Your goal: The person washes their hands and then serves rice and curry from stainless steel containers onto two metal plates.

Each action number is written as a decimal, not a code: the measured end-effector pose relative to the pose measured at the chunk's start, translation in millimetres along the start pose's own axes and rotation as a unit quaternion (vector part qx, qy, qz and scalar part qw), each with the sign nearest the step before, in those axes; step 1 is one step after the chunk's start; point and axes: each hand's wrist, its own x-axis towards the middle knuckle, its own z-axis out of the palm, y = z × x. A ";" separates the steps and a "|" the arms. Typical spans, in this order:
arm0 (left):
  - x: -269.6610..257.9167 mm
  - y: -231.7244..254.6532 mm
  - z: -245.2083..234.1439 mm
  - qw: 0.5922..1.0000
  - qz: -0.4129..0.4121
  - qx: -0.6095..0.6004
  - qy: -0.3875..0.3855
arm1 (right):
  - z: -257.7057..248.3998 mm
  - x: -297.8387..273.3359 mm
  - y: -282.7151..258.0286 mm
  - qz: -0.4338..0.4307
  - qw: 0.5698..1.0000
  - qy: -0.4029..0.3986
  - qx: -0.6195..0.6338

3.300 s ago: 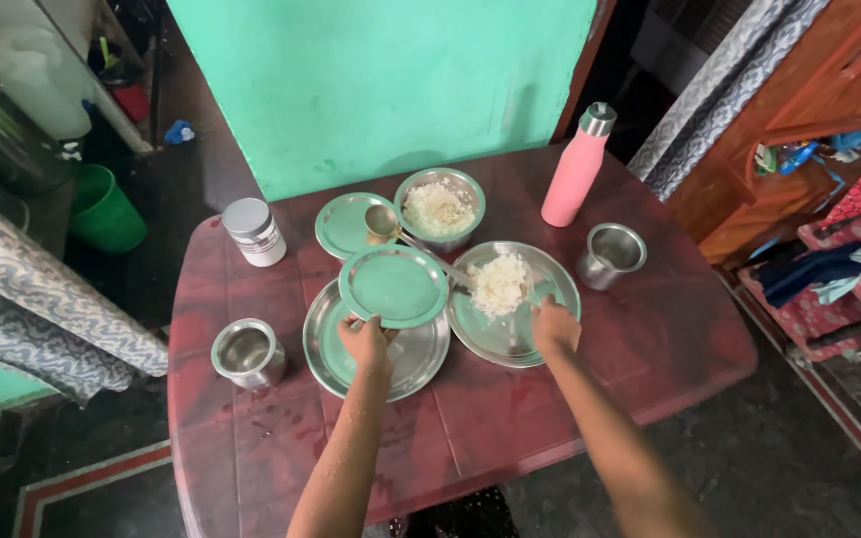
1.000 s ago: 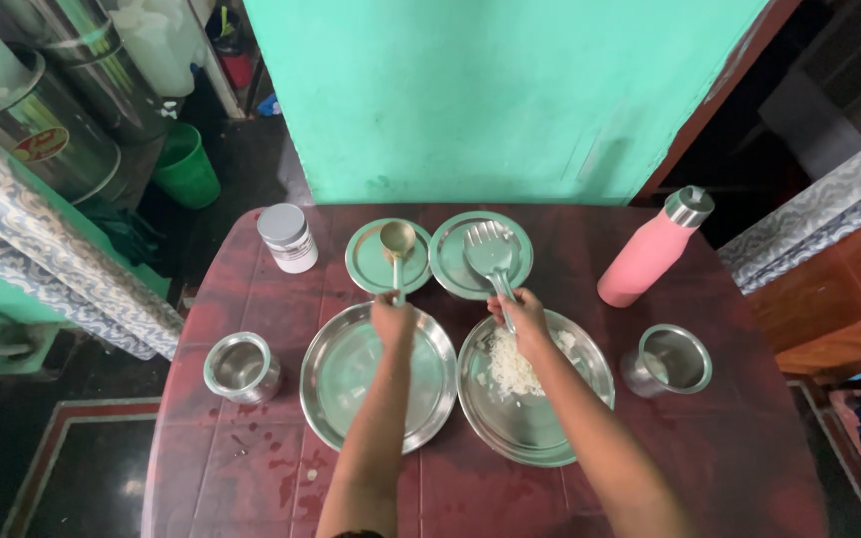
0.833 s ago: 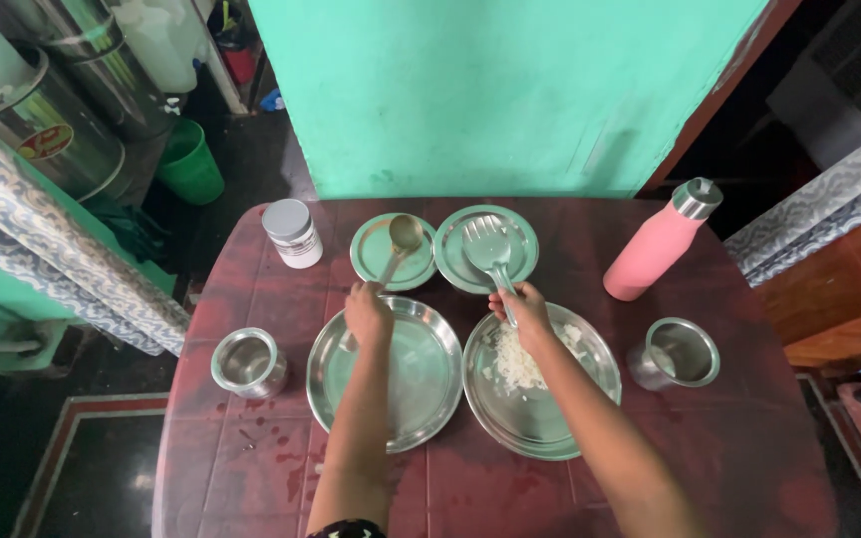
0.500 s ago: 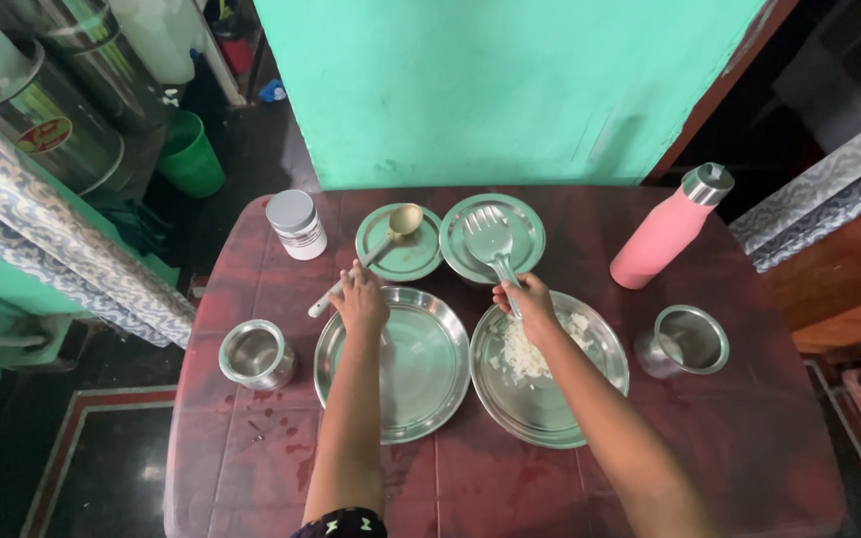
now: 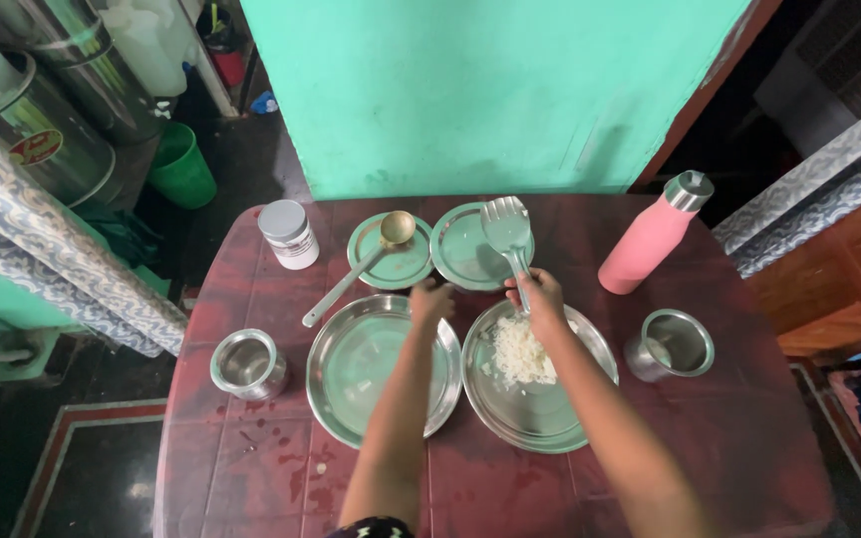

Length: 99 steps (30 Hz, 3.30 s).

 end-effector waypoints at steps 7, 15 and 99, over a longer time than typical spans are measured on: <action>-4.9 13.8 70.2 0.929 -0.130 -0.346 -0.007 | -37.4 1.1 -3.1 -0.017 1.000 0.015 -0.009; -25.3 68.8 75.3 0.961 -0.145 -0.219 0.091 | -71.3 -11.3 -3.1 -0.026 0.999 0.024 -0.015; -88.1 74.1 -32.9 0.966 0.168 -0.052 0.192 | -10.4 53.9 -28.0 -0.055 0.717 0.059 -0.692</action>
